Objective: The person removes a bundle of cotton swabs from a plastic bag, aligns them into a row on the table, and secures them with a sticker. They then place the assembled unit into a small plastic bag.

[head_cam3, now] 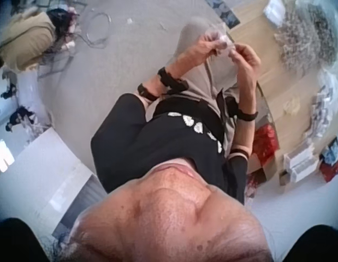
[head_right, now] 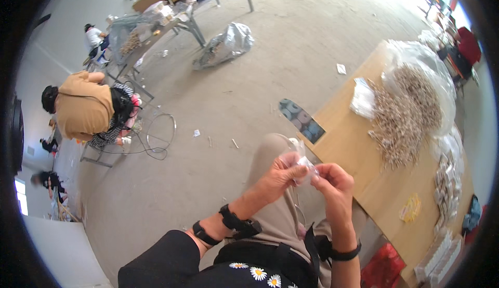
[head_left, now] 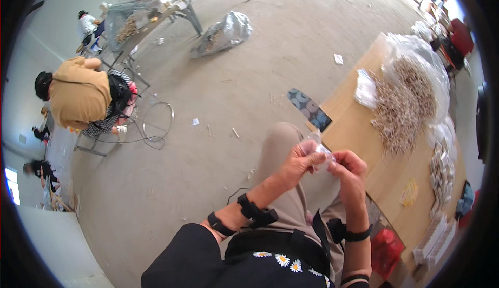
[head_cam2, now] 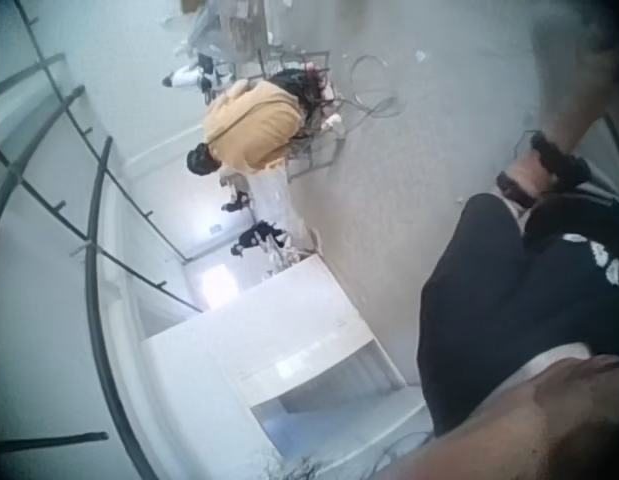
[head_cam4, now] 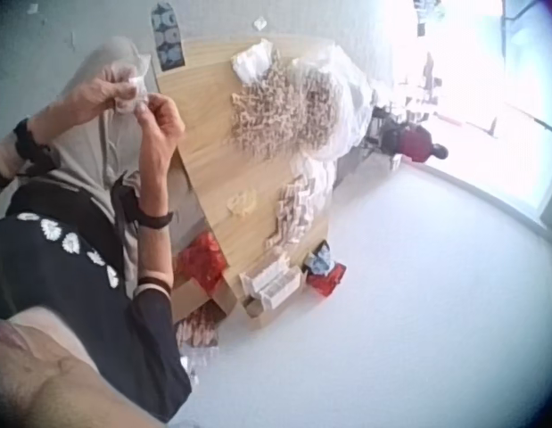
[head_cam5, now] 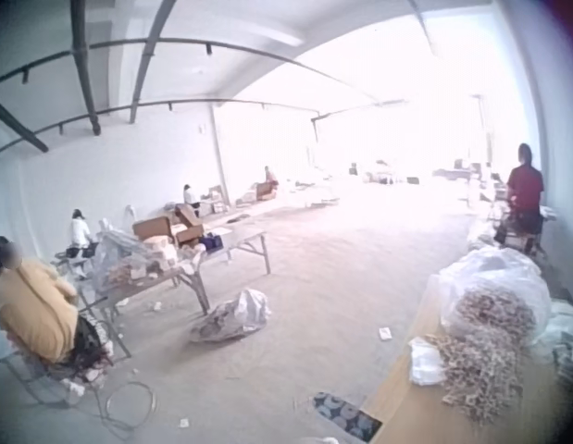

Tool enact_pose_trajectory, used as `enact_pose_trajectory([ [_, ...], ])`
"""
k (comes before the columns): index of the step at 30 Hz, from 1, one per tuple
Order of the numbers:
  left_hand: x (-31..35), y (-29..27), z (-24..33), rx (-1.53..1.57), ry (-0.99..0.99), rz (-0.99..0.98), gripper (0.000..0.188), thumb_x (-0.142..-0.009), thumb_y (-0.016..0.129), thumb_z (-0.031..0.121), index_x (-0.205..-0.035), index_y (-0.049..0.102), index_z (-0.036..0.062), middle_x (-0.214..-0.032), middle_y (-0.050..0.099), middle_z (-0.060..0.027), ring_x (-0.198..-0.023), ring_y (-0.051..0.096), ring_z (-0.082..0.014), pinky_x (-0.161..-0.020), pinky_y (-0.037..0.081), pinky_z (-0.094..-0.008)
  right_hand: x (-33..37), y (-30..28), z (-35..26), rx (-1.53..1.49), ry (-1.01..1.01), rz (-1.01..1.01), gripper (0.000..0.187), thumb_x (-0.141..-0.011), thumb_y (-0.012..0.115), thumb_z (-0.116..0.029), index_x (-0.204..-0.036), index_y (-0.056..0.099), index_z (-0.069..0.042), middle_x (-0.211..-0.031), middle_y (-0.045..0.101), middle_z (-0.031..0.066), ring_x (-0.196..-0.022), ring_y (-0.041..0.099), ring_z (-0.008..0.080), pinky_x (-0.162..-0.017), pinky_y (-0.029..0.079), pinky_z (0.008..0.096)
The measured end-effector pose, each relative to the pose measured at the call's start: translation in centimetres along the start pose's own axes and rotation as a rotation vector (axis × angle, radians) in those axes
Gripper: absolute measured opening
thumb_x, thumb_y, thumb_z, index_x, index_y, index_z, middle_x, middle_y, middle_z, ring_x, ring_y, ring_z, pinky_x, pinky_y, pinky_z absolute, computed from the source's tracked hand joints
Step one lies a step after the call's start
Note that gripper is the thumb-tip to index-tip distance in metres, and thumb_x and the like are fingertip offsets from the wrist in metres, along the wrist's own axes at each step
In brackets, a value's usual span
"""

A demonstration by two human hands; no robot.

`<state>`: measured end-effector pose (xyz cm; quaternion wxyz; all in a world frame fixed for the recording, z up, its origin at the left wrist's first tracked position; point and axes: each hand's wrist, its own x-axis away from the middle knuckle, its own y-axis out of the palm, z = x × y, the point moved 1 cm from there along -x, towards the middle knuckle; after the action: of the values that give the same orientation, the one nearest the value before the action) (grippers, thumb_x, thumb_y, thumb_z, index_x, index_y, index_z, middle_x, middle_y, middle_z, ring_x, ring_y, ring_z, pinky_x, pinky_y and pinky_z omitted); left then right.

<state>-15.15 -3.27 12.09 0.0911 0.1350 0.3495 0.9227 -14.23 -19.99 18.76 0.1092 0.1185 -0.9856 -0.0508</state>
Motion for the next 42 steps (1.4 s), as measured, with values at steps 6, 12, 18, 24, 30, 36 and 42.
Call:
enact_pose_trajectory([
  [6,-0.4,0.2,1.0,-0.018,0.030,0.078,0.016,-0.097,0.068,0.020,-0.107,0.063,0.0089,-0.094,0.068,0.0002,-0.084,0.064,-0.0086,-0.071,0.054,-0.0252,-1.0,0.4,0.1,0.015,-0.036,0.045,0.013,-0.086,0.066,-0.001,-0.098,0.067,0.004,-0.086,0.066,0.0011,-0.080,0.060,0.0075,-0.073,0.048,0.0221],
  [12,-1.1,-0.3,0.8,0.067,-0.052,0.032,0.021,-0.097,0.068,0.025,-0.110,0.064,0.0086,-0.095,0.068,-0.0001,-0.084,0.065,-0.0095,-0.073,0.054,-0.0262,-1.7,0.5,1.6,0.085,-0.096,0.117,0.011,-0.084,0.065,0.001,-0.094,0.067,0.006,-0.080,0.065,0.0030,-0.076,0.060,0.0075,-0.067,0.050,0.0246],
  [18,-1.5,0.5,1.1,0.050,-0.044,0.119,0.017,-0.097,0.068,0.020,-0.108,0.064,0.0078,-0.092,0.067,-0.0004,-0.078,0.062,-0.0089,-0.070,0.052,-0.0285,-2.6,1.0,2.0,0.427,-0.288,0.231,0.008,-0.082,0.065,0.000,-0.087,0.067,0.005,-0.077,0.065,0.0151,-0.071,0.064,0.0237,-0.067,0.050,0.0333],
  [24,-4.5,-6.2,3.9,0.022,0.151,0.334,0.011,-0.094,0.070,0.015,-0.099,0.063,0.0082,-0.087,0.066,-0.0017,-0.075,0.063,-0.0127,-0.066,0.052,-0.0271,-4.6,-0.6,3.2,0.655,-0.347,0.299,0.014,-0.079,0.072,-0.011,-0.078,0.065,0.001,-0.074,0.063,0.0165,-0.070,0.061,0.0338,-0.065,0.048,0.0424],
  [30,-11.0,-14.9,6.8,-0.074,0.282,0.790,0.020,-0.087,0.079,0.016,-0.098,0.064,0.0105,-0.087,0.067,-0.0006,-0.074,0.065,-0.0145,-0.065,0.054,-0.0283,-5.7,-6.2,8.7,0.939,-0.193,0.356,0.022,-0.075,0.076,-0.015,-0.070,0.060,-0.001,-0.070,0.062,0.0149,-0.069,0.061,0.0338,-0.065,0.046,0.0436],
  [36,-15.2,-16.8,6.2,-0.144,0.244,0.854,0.023,-0.083,0.082,0.016,-0.098,0.065,0.0137,-0.088,0.069,0.0012,-0.077,0.066,-0.0132,-0.065,0.054,-0.0293,-6.1,-6.1,8.9,0.975,-0.180,0.348,0.022,-0.072,0.076,-0.014,-0.067,0.058,-0.003,-0.069,0.062,0.0138,-0.068,0.061,0.0335,-0.065,0.044,0.0438],
  [42,-15.8,-16.6,5.9,-0.236,0.218,0.740,0.022,-0.085,0.081,0.019,-0.100,0.066,0.0153,-0.089,0.068,0.0042,-0.081,0.065,-0.0104,-0.069,0.050,-0.0285,-6.2,-6.1,9.2,0.959,-0.180,0.365,0.023,-0.071,0.076,-0.013,-0.066,0.056,-0.004,-0.067,0.060,0.0126,-0.068,0.060,0.0327,-0.064,0.041,0.0436],
])
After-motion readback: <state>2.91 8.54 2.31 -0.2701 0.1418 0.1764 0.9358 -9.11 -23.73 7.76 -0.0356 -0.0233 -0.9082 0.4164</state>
